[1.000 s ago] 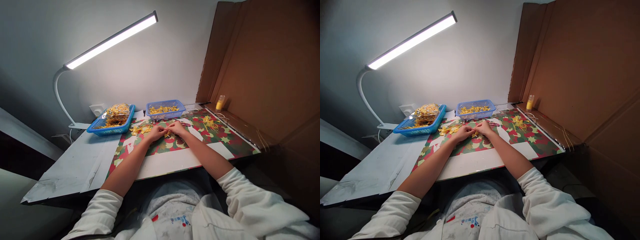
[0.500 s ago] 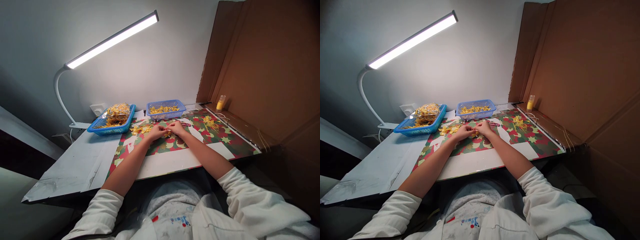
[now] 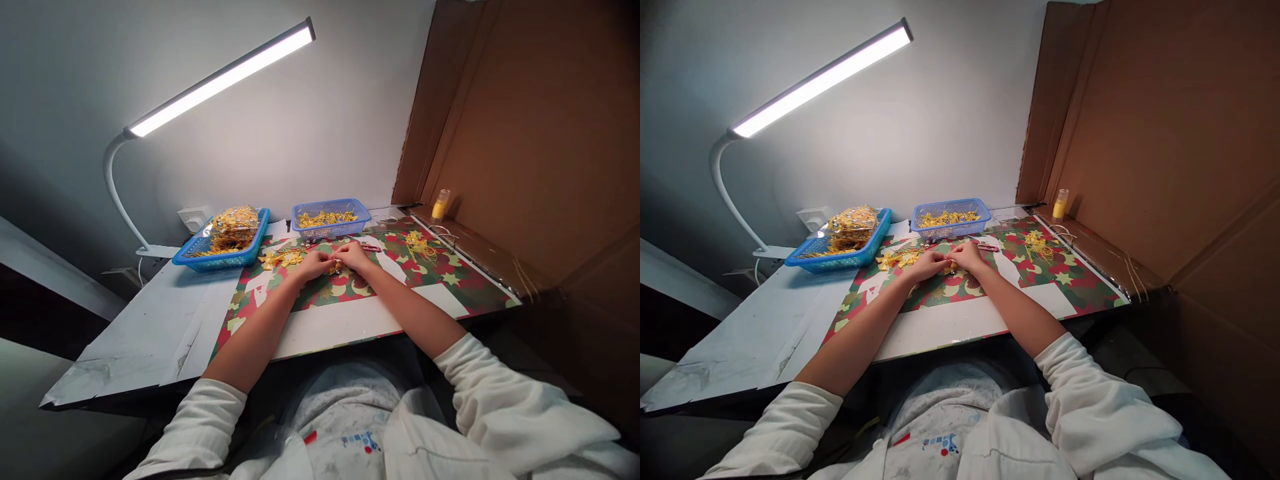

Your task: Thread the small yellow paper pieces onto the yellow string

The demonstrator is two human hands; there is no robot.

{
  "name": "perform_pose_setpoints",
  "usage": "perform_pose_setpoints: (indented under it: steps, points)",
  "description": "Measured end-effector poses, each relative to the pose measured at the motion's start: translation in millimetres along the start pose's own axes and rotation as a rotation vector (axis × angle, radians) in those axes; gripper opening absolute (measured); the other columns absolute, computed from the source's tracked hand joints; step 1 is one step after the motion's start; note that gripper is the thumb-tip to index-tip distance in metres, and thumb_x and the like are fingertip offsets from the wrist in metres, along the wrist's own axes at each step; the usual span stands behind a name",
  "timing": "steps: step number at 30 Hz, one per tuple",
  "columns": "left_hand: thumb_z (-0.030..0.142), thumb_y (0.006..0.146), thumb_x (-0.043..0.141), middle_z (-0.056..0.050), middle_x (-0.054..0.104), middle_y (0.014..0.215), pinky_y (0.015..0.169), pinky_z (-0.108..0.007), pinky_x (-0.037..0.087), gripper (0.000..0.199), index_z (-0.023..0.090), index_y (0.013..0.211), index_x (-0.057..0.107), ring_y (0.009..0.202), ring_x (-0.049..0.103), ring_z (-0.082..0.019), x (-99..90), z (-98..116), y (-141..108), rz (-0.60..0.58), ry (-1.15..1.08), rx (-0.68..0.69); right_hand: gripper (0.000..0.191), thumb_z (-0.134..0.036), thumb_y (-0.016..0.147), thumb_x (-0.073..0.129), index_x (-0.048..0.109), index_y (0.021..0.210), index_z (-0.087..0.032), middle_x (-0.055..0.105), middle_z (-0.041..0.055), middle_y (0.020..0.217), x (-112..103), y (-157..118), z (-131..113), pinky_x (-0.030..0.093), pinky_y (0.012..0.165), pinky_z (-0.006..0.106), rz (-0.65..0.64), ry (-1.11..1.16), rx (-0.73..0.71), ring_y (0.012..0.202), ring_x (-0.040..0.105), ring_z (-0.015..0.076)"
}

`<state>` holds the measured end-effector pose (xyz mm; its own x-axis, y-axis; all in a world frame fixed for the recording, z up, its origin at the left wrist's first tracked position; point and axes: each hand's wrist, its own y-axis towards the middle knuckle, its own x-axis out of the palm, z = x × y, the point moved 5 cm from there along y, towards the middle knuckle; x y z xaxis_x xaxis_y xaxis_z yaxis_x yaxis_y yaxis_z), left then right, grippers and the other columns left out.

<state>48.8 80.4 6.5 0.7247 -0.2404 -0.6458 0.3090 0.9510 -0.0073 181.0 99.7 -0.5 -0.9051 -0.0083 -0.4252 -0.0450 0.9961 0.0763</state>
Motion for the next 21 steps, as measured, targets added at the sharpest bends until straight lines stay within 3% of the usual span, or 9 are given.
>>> perform_pose_setpoints:
  steps: [21]
  points:
    - [0.041,0.064,0.063,0.003,0.051,0.052,0.048,-0.023,0.025,0.027,0.014,0.062,0.066,0.050,0.038,-0.009,0.7,-4.0,1.1,0.017,-0.024,0.015,0.011,-0.019,0.065,0.066,0.066,0.056,-0.014,0.064,0.0012,0.060,1.5,6.8,6.2,0.037,0.051,0.022,0.005,0.044,0.002,0.053,0.051,0.0092]
